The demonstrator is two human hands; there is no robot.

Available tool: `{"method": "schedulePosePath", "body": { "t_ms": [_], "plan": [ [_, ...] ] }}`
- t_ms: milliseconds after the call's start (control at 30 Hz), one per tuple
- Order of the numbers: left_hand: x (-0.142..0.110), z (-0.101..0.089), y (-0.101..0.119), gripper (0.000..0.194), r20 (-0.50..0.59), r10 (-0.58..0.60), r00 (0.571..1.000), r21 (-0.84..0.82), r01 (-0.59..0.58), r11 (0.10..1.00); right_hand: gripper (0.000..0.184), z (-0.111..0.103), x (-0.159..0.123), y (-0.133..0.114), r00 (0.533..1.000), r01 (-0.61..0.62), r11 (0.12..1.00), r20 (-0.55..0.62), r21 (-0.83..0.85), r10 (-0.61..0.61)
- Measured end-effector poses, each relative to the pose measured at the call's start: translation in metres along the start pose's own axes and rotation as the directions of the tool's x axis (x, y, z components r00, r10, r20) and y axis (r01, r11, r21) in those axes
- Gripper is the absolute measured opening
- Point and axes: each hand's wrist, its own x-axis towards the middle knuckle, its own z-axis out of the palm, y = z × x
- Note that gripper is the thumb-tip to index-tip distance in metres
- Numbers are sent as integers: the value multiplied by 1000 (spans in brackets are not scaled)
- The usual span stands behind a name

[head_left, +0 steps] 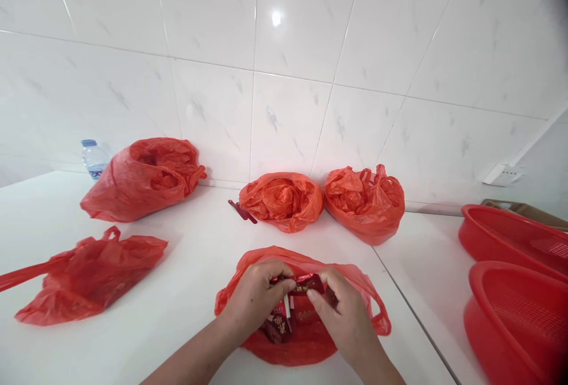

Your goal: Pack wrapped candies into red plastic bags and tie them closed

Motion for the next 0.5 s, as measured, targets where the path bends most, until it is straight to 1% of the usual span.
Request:
{"method": "schedulePosePath", "body": {
  "t_ms": [67, 100, 167, 233, 400, 467, 500],
  "plan": [
    [-1, 1, -1, 17, 3, 33, 999, 44, -33, 998, 16, 0, 0, -2, 1000, 0, 997, 6, 77, -1],
    [-2, 2, -1, 18, 7, 47, 999, 59, -47, 997, 18, 1, 0, -3, 1000, -1, 993, 1, 116, 1],
    [-4, 4, -1, 19, 10, 57, 998, 67, -58, 996, 12, 3, -1, -4, 1000, -18, 985, -10, 173, 20],
    [-6, 7, 1, 21, 3, 58, 998, 62, -58, 996, 11, 6, -1, -6, 999, -43, 977, -14, 210, 47],
    [-6, 10, 4, 20, -29, 59, 998, 26, -58, 998, 11, 5, -2, -9, 997, -30, 967, -56, 255, 45],
    [-6, 9, 4, 19, -29, 37, 999, -19, -38, 999, 11, 1, -1, -8, 994, -87, 958, -36, 273, 101],
    [-5, 9, 5, 19, -31, 16, 999, -49, -17, 999, 16, -2, 0, -8, 991, -128, 949, -7, 287, 136]
  ]
}}
